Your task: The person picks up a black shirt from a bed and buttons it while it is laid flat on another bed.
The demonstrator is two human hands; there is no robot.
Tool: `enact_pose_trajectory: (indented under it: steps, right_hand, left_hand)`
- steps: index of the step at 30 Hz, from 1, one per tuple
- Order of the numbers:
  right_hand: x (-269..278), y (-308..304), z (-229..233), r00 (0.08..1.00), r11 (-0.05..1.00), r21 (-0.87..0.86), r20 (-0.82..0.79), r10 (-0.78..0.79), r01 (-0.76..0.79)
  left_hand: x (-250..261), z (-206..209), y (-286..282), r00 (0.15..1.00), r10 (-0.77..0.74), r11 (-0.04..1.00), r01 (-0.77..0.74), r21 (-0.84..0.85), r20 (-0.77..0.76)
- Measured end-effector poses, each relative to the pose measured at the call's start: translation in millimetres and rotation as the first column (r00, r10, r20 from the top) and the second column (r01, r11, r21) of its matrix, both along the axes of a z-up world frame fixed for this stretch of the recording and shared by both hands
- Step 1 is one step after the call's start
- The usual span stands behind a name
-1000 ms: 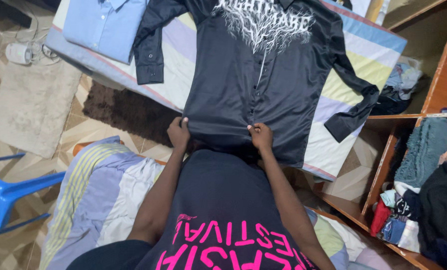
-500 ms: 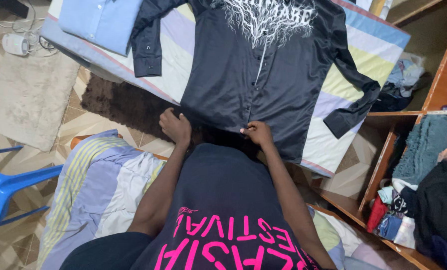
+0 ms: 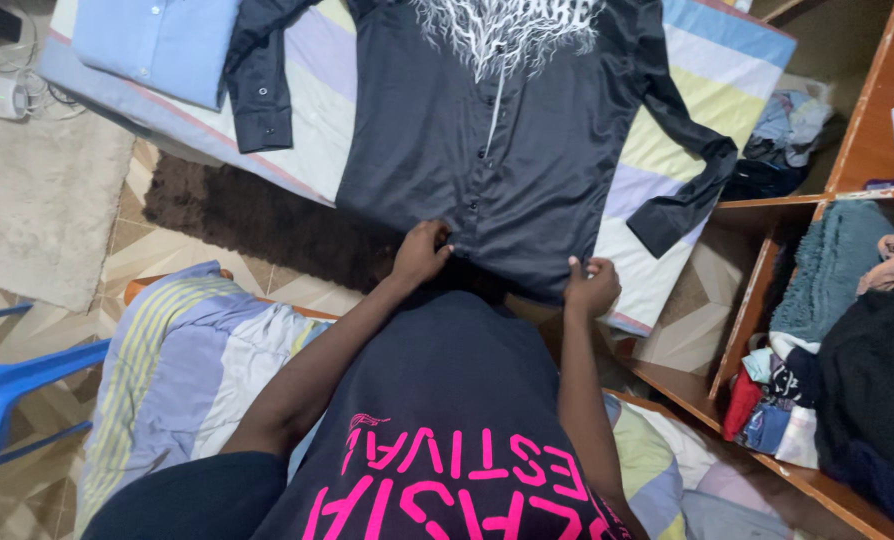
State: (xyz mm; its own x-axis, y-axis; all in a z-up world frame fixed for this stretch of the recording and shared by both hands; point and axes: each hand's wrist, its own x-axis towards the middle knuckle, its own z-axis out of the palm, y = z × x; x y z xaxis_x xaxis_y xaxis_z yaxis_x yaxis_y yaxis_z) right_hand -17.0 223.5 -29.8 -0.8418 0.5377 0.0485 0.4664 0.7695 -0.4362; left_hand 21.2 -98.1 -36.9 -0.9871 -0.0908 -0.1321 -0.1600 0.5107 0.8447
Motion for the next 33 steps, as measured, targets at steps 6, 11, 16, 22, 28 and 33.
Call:
enact_pose_trajectory:
  steps: [6, 11, 16, 22, 28, 33]
  right_hand:
    - [9.0, 20.1, -3.6, 0.997, 0.99, -0.139, 0.081, 0.018, -0.006]
    - [5.0, 30.6, -2.6, 0.982, 0.998, -0.046, 0.184, 0.04, -0.032]
    - [7.6, 51.1, -0.6, 0.98, 0.992, -0.031, 0.155, 0.125, -0.121]
    - [5.7, 49.7, 17.7, 0.954, 0.963, -0.072, 0.135, 0.267, -0.259]
    - [2.5, 35.4, 26.4, 0.808, 0.787, -0.187, -0.173, 0.563, -0.589]
    - [-5.1, -30.4, -21.8, 0.7, 0.413, -0.853, 0.082, 0.71, -0.32]
  left_hand:
    - [0.5, 7.3, 6.0, 0.998, 0.054, 0.998, -0.055, -0.04, -0.009]
    - [0.5, 25.4, 16.3, 0.993, 0.12, 0.989, -0.118, -0.089, 0.009]
    - [-0.4, 35.9, 30.0, 0.98, 0.2, 0.958, -0.195, -0.209, 0.001]
    - [3.1, 35.9, 56.2, 0.934, 0.357, 0.872, -0.332, -0.36, 0.001]
    - [30.8, -22.2, 85.3, 0.7, 0.405, 0.895, -0.433, -0.102, 0.588]
    - [56.3, -91.8, 105.6, 0.775, 0.346, 0.743, -0.57, 0.35, 0.528]
